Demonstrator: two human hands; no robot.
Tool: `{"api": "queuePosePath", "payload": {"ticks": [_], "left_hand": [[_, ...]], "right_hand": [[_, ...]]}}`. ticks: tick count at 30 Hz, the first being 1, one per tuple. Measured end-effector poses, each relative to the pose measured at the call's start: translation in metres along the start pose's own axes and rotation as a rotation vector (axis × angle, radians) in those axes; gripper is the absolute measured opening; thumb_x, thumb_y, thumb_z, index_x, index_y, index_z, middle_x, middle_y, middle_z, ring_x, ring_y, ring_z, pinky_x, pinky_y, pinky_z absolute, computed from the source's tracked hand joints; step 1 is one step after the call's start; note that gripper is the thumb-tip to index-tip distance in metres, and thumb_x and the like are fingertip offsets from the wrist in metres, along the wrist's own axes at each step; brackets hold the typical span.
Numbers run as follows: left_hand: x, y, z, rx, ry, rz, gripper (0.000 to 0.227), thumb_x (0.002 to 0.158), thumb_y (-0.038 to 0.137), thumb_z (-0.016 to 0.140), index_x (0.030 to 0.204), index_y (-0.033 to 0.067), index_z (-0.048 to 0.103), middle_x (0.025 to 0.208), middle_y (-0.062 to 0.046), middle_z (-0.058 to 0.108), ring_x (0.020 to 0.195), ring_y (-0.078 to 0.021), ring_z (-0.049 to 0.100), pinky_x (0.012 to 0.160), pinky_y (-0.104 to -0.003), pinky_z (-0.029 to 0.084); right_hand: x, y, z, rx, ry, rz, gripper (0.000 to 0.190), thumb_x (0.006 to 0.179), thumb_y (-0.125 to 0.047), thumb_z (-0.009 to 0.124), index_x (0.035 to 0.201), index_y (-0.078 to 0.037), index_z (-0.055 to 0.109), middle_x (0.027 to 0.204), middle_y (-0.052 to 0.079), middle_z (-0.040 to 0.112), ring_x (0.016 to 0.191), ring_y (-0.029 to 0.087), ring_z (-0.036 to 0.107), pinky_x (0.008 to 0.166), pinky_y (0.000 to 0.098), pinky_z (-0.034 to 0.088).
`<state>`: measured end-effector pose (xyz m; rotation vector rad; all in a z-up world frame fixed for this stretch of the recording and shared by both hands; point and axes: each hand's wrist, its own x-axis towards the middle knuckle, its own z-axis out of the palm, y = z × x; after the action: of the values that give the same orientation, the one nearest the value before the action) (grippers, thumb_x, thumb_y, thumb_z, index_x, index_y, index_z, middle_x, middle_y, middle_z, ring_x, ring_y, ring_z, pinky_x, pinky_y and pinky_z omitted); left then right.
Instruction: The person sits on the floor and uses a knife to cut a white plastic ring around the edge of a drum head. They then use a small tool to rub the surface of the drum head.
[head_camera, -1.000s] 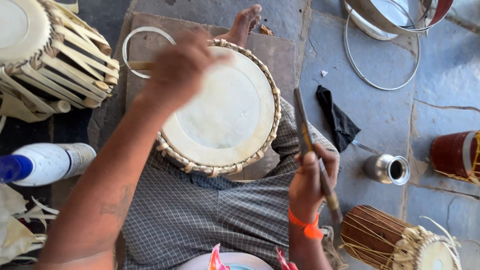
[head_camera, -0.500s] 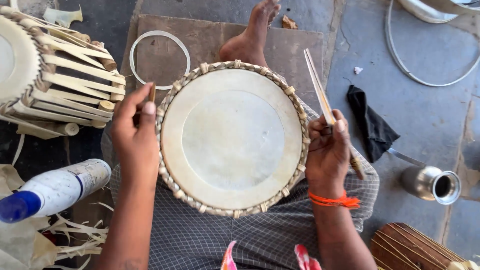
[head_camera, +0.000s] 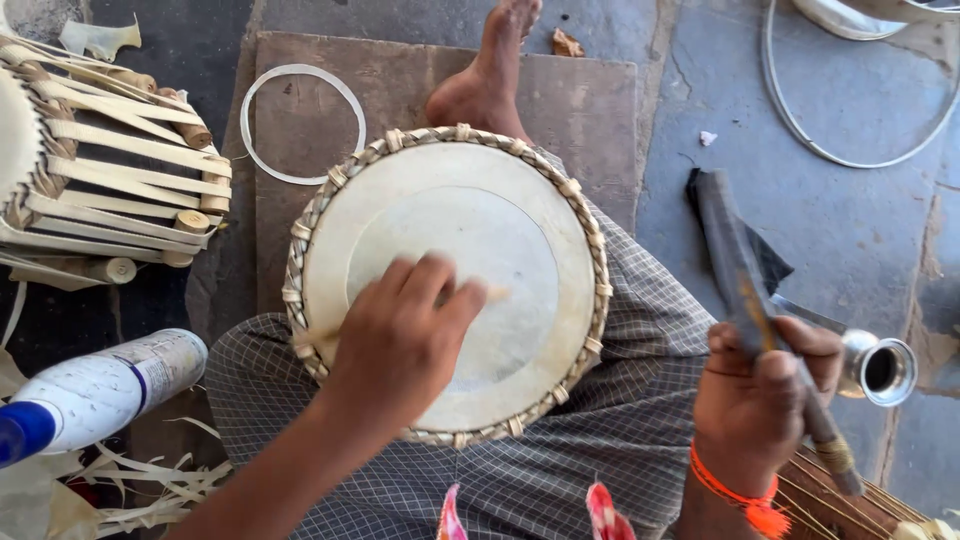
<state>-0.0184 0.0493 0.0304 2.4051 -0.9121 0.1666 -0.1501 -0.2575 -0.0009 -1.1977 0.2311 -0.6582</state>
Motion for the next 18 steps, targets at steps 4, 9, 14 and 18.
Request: {"api": "queuePosePath", "payload": {"ticks": [4,9,14,18], "left_hand": [[0.030,0.006,0.026,0.160,-0.004,0.076,0.013,0.089,0.007,0.068,0.101,0.0106,0.070,0.100,-0.005,0.061,0.090,-0.0205,0.060,0.065,-0.035,0.051],[0.043,0.015,0.038,0.334,0.101,0.087,0.028,0.089,0.014,0.066,0.115,0.0043,0.066,0.110,-0.009,0.062,0.097,-0.0206,0.059,0.066,-0.033,0.051],[0.037,0.007,0.041,0.247,0.101,0.118,0.027,0.091,0.013,0.065,0.117,0.0044,0.064,0.109,-0.007,0.060,0.097,-0.0200,0.059,0.068,-0.034,0.051],[0.038,0.007,0.043,0.269,0.087,0.114,0.025,0.094,0.013,0.065,0.117,0.0047,0.064,0.106,-0.006,0.058,0.095,-0.0190,0.058,0.066,-0.032,0.050]], "right_hand": [[-0.001,-0.002,0.015,-0.245,-0.154,-0.173,0.028,0.096,-0.021,0.085,0.112,-0.007,0.067,0.108,0.007,0.073,0.105,0.017,0.068,0.099,0.0318,0.053],[0.005,-0.009,0.031,-0.730,-0.474,-0.353,0.030,0.089,-0.009,0.084,0.114,-0.007,0.068,0.103,0.009,0.072,0.098,0.021,0.068,0.086,0.0321,0.057],[0.024,-0.007,0.049,-0.979,-0.692,-0.578,0.040,0.082,-0.005,0.088,0.117,-0.008,0.068,0.101,0.008,0.075,0.096,0.023,0.070,0.081,0.0320,0.058],[0.031,-0.002,0.054,-1.002,-0.753,-0.623,0.042,0.081,-0.008,0.089,0.118,-0.008,0.068,0.102,0.006,0.076,0.093,0.022,0.069,0.080,0.0319,0.057]]}}
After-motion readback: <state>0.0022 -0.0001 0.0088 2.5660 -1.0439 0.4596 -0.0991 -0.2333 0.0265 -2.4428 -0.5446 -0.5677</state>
